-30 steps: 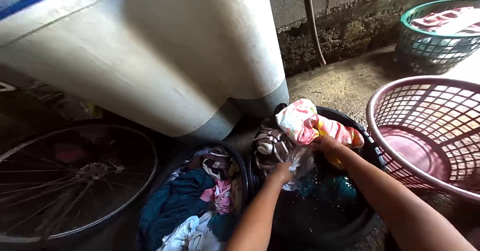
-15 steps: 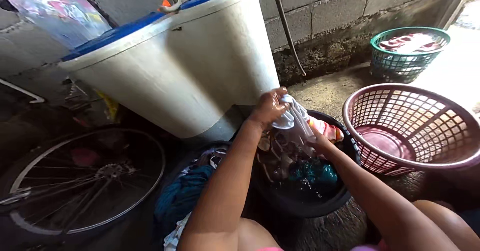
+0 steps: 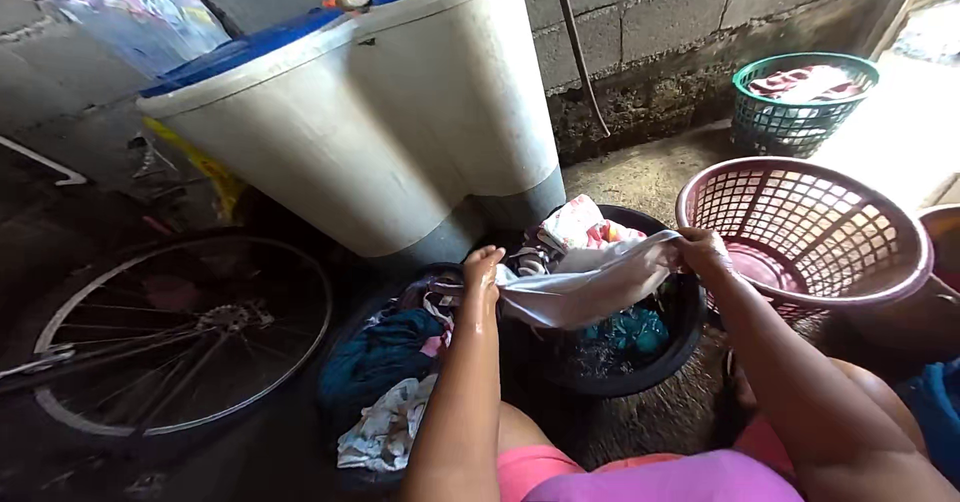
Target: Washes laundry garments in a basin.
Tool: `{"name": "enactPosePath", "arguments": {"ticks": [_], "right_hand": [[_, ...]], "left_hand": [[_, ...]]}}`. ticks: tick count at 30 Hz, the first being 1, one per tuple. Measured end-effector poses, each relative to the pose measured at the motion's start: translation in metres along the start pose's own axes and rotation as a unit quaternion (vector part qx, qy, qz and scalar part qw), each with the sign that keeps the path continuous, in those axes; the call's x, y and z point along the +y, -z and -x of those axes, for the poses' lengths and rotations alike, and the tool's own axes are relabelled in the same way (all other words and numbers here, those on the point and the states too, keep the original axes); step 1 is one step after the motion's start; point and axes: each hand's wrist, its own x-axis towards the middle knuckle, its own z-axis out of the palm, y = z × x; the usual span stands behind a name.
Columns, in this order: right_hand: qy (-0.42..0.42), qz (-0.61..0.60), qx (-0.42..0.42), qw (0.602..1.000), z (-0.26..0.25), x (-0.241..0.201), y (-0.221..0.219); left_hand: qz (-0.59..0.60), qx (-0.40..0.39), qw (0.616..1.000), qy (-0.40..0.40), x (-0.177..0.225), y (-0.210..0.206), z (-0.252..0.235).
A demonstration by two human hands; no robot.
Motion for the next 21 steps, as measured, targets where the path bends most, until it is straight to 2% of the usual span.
{"name": "enactPosePath", "arguments": {"ticks": [2,5,9,12,13,15,16,18,19,21], "right_hand": [[0.012,0.061,0.048,0.997,-0.003,0.006,0.016],[0.014,0.091,0.095,0.991,0.004,-0.011,0.034],[0.047,-0.034,0.054,0.997,0.011,-0.042,0.033],[0.121,-0.039,0.016,0.992,0.019,-0.077,0.031],[0.137,-0.035,0.014,0.99,0.024,-0.091,0.028],[0.162,-0.02,-0.004,0.987,0.03,-0.114,0.019],[0.167,-0.011,-0.021,0.986,0.031,-0.122,0.012],[0.155,0.002,-0.073,0.985,0.029,-0.125,-0.006],[0.136,0.0,-0.108,0.985,0.026,-0.12,-0.018],[0.059,-0.028,-0.181,0.981,0.023,-0.103,-0.046]], "left_hand": [[0.115,0.067,0.989,0.066,-0.023,0.012,0.002],[0.186,0.152,0.967,0.083,-0.036,0.025,-0.001],[0.219,0.164,0.96,0.065,-0.04,0.022,0.003],[0.189,0.142,0.971,0.035,-0.041,0.014,0.006],[0.152,0.112,0.982,0.013,-0.044,0.013,0.007],[0.025,0.0,0.999,-0.048,-0.055,0.009,0.009],[-0.052,-0.064,0.993,-0.088,-0.058,0.005,0.01],[-0.178,-0.159,0.955,-0.179,-0.059,-0.009,0.019],[-0.196,-0.204,0.938,-0.198,-0.057,-0.019,0.03],[-0.146,-0.304,0.922,-0.189,-0.047,-0.036,0.056]]}}
